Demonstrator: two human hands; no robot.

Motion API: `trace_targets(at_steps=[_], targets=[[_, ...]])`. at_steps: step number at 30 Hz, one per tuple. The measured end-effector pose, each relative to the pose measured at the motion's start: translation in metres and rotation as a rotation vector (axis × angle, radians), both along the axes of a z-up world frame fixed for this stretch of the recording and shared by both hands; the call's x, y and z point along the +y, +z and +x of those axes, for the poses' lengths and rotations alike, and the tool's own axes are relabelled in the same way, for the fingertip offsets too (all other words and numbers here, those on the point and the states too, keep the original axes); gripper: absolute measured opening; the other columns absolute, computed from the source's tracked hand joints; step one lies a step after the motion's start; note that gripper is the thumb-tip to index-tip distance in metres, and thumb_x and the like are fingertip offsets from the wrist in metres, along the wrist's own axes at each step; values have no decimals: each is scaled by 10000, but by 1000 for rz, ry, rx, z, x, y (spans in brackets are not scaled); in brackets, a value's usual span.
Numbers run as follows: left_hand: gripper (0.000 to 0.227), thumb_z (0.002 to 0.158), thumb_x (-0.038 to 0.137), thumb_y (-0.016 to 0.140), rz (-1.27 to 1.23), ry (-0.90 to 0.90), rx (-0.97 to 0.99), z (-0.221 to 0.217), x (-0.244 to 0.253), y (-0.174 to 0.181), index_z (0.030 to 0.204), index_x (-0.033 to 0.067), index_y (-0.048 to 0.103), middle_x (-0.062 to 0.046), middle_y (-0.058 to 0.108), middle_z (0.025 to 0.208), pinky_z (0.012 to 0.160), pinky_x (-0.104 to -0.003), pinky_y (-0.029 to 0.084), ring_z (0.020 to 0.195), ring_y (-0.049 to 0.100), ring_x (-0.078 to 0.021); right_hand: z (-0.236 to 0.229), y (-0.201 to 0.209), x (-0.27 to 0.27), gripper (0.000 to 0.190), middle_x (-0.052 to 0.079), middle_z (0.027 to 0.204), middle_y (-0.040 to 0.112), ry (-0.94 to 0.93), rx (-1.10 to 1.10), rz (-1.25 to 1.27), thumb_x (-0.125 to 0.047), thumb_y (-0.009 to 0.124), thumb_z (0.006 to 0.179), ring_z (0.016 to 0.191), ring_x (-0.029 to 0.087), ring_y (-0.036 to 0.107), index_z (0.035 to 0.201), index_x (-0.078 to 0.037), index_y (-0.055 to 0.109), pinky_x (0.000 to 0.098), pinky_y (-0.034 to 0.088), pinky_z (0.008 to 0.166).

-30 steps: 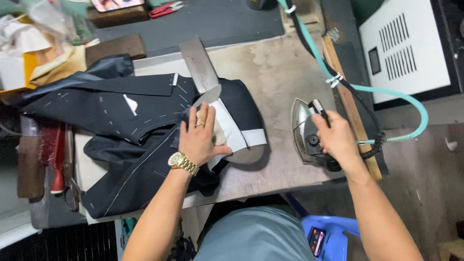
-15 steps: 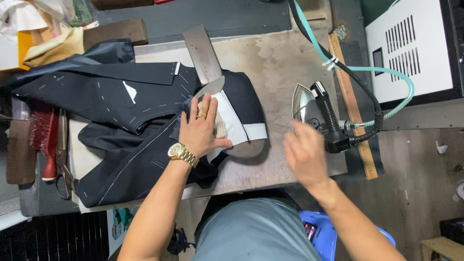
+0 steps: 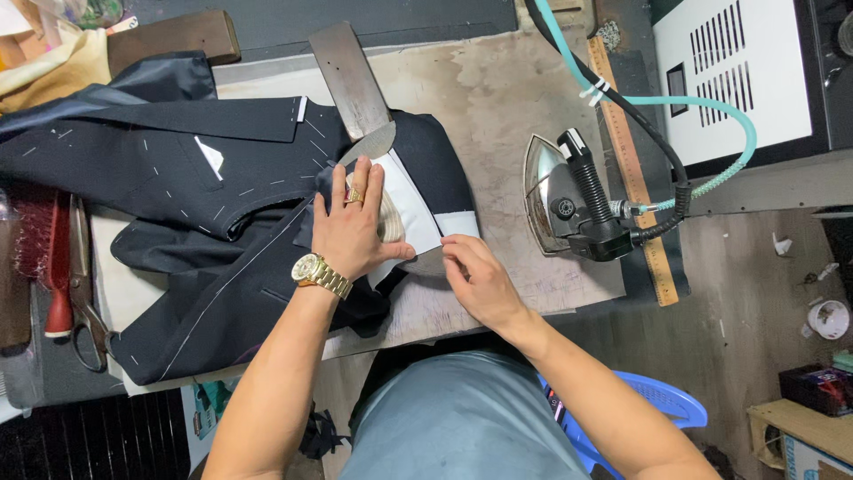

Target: The person shapes a suit jacket shoulder by hand using a shoulder pad, then presses the fabric with a steam iron and a wooden pressing block on a workbench.

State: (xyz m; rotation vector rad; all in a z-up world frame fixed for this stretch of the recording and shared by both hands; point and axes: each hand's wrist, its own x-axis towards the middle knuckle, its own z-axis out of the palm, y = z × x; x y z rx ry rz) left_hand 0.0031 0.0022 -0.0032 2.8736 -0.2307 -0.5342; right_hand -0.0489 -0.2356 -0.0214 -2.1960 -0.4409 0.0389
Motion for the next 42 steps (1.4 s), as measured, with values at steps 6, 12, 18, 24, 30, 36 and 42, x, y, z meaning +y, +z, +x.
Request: trace_targets(at_steps=[6, 12, 18, 24, 30, 36, 42], targets=[[1444, 605, 958, 632, -18, 8, 2, -1, 0, 0, 1659, 89, 165, -141, 107, 1736, 1131, -744, 289, 1565, 109, -449, 1, -9, 5, 202, 75, 1197, 721, -81, 169, 21, -126, 690, 944, 887, 219, 711, 1144, -105, 712, 301, 602, 725], [1449, 603, 963, 627, -20, 0, 0, -1, 0, -2, 1659, 87, 161, -144, 104, 1735, 1129, -746, 290, 1564, 109, -450, -7, 2, 7, 201, 138, 1370, 642, 167, -381, -503, -200, 549, 1022, 815, 250, 680, 1155, -79, 640, 351, 585, 692], [1440, 613, 955, 632, 7, -9, 2, 0, -2, 1, 1659, 85, 159, -146, 100, 1735, 1128, -745, 288, 1563, 103, -448, -25, -12, 20, 313, 220, 1494, 556, 137, -502, -845, -326, 531, 1027, 498, 207, 669, 1168, -63, 627, 365, 559, 478], [1454, 596, 968, 629, 6, -9, 5, 0, -2, 3, 1657, 90, 162, -141, 111, 1736, 1127, -739, 297, 1566, 110, -438, -18, 30, 7, 452, 321, 1599, 342, 326, -134, -698, -363, 513, 1024, 674, 346, 734, 1351, -52, 532, 456, 612, 537], [1463, 579, 977, 626, -1, -4, -10, -1, -1, 2, 1654, 90, 180, -139, 128, 1734, 1121, -742, 302, 1565, 125, -440, 0, 34, -85, 242, 156, 1461, 564, 25, -466, -561, -292, 564, 1045, 1104, 261, 612, 1198, -112, 619, 399, 436, 953], [1464, 582, 964, 643, 2, -6, 0, 0, -1, 6, 1651, 74, 189, -150, 132, 1735, 1118, -743, 299, 1563, 131, -452, 4, 20, -156, 389, 264, 1536, 517, -120, -567, -807, -363, 684, 984, 1436, 415, 461, 1199, -39, 686, 585, 268, 1223], [1468, 575, 970, 639, 0, 1, 3, -1, -3, 7, 1649, 73, 199, -153, 147, 1731, 1121, -742, 293, 1564, 133, -453, -8, 17, -140, 305, 296, 1498, 539, -159, -648, -733, -277, 685, 985, 1396, 447, 485, 1126, -9, 717, 559, 379, 1162]])
